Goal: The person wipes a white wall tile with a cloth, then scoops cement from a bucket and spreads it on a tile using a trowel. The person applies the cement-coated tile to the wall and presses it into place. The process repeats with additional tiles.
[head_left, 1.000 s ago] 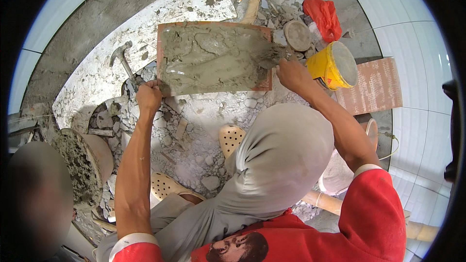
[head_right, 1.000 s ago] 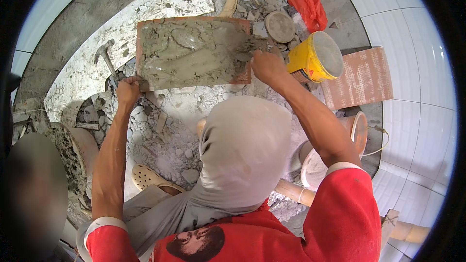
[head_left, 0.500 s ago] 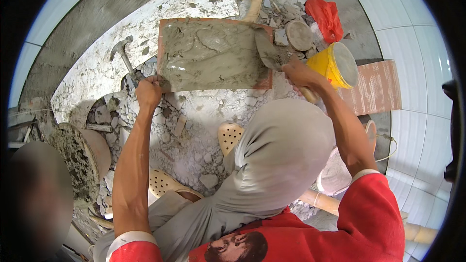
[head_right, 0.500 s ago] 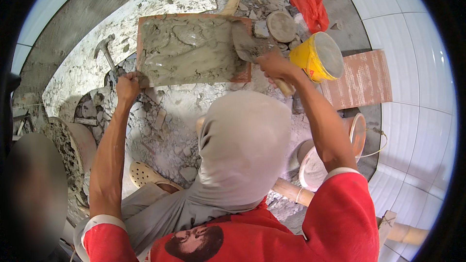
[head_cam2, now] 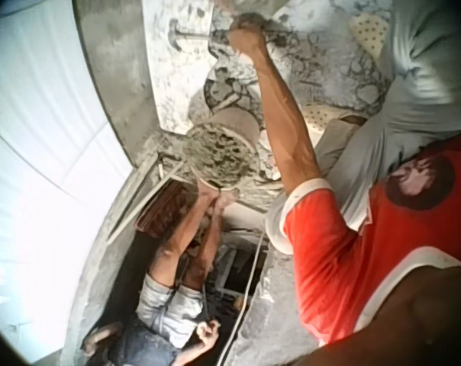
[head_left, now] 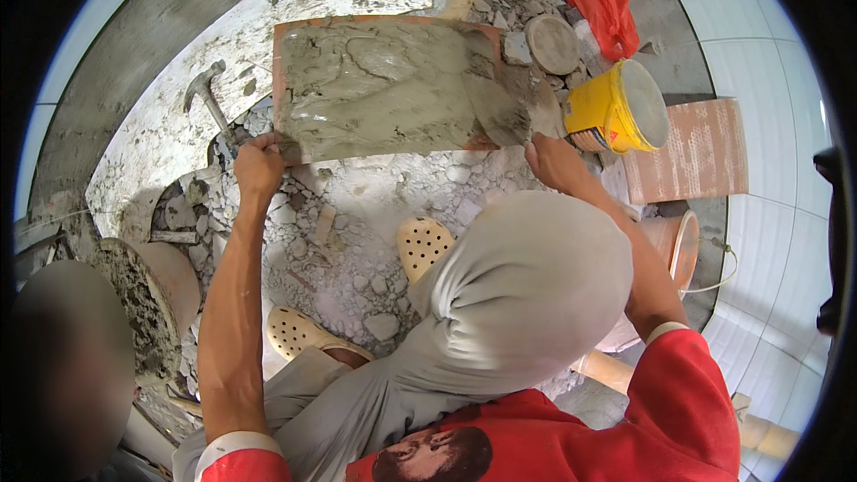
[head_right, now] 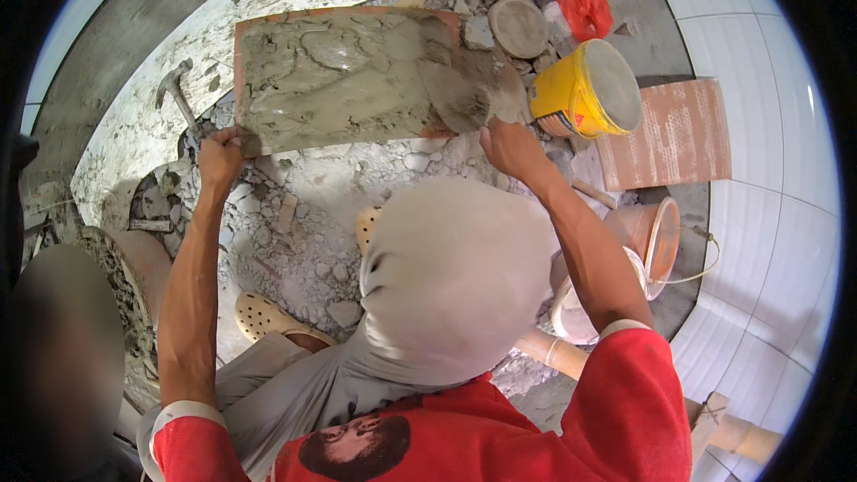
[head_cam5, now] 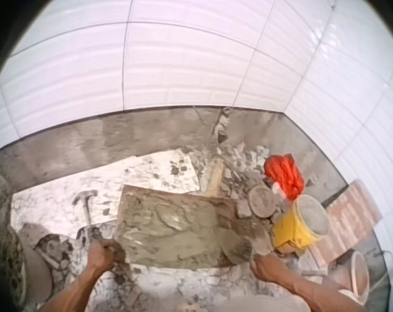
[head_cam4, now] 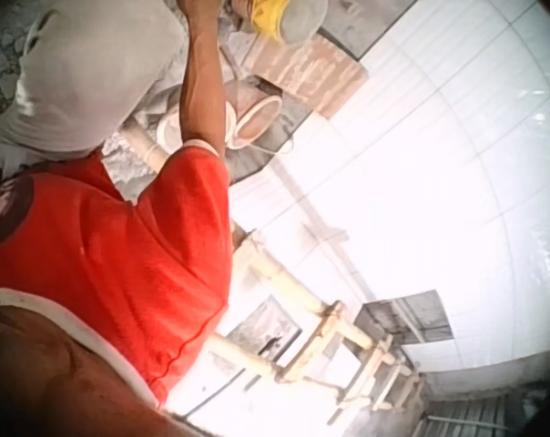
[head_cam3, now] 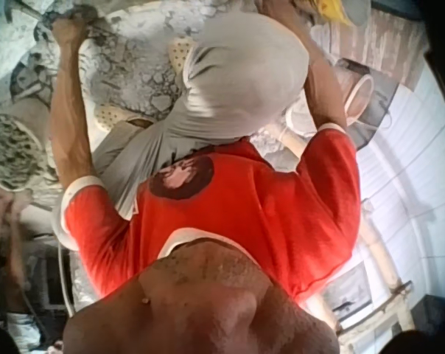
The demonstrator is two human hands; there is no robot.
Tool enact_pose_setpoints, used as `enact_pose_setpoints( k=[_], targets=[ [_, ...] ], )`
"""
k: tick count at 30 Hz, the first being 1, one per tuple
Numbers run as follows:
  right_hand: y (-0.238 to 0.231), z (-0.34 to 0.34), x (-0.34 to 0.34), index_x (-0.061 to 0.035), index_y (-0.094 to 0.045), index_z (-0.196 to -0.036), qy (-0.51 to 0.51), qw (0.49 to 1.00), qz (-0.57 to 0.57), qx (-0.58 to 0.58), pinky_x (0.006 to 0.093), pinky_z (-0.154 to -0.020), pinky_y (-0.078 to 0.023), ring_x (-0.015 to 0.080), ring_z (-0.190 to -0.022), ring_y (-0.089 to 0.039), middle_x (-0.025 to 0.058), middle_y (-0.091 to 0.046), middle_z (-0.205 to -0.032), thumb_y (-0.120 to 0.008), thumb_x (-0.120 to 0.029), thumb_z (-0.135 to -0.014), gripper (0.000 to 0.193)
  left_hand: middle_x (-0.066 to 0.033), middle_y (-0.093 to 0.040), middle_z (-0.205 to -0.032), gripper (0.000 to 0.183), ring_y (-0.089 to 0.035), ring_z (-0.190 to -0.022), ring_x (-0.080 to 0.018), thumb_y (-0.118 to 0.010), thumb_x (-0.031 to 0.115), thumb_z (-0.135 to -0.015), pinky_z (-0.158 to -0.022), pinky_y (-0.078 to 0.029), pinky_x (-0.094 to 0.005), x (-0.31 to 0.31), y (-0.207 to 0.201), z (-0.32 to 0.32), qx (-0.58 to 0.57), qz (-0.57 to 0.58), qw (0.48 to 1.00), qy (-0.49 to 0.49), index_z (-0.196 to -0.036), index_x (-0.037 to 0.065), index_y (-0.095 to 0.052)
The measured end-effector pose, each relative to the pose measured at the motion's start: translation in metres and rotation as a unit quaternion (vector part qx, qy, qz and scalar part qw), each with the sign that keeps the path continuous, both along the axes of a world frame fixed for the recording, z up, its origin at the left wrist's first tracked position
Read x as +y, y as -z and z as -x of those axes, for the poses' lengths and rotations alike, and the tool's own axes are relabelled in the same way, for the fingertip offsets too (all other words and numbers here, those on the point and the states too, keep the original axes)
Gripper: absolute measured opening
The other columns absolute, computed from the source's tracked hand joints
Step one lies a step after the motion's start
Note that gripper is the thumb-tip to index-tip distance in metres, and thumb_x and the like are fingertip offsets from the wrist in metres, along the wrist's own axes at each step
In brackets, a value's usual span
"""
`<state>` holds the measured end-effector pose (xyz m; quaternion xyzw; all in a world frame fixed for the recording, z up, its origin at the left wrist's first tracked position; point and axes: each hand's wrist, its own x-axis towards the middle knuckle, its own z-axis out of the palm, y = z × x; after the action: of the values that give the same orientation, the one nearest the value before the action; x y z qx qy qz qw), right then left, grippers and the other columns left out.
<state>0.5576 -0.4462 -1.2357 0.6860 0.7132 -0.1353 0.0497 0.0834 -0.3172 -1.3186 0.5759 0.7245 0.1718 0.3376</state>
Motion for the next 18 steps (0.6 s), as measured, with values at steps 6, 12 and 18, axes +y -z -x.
enact_pose_setpoints(
  k=[6,12,18],
  targets=[
    [-0.074,0.011,0.02,0.0,-0.06,-0.086,0.195,0.938,0.237,0.158,0.0393,-0.047,-0.05,0.0234,-0.049,-0.06,0.0136,-0.065,-0.072,-0.048,-0.036,-0.1,0.041,-0.0195,-0.075,-0.089,0.026,-0.074,-0.087,-0.0339,-0.06,0.016,-0.092,-0.082,-0.056,-0.0415,0.0,0.005,0.002,0.047,-0.036,0.998,0.026,-0.108,0.012,-0.079],
    [-0.117,-0.002,0.041,-0.0044,-0.059,-0.084,0.321,0.86,0.288,0.272,0.0299,-0.039,-0.043,0.0136,-0.044,-0.051,0.0033,-0.055,-0.067,-0.049,-0.039,-0.099,0.038,-0.0201,-0.075,-0.089,0.026,-0.074,-0.086,-0.0354,-0.06,0.016,-0.091,-0.081,-0.055,-0.0421,0.001,0.01,0.003,0.033,-0.033,0.999,0.017,-0.108,0.013,-0.08],
    [-0.074,-0.014,0.052,-0.0021,-0.058,-0.085,0.195,0.897,0.324,0.229,0.0351,-0.042,-0.048,0.017,-0.043,-0.053,0.0049,-0.056,-0.064,-0.044,-0.037,-0.102,0.041,-0.0202,-0.076,-0.09,0.027,-0.074,-0.088,-0.0353,-0.06,0.017,-0.091,-0.083,-0.056,-0.0419,0.003,0.014,0.005,0.007,0.002,1.0,-0.005,-0.109,0.015,-0.08]
  ],
)
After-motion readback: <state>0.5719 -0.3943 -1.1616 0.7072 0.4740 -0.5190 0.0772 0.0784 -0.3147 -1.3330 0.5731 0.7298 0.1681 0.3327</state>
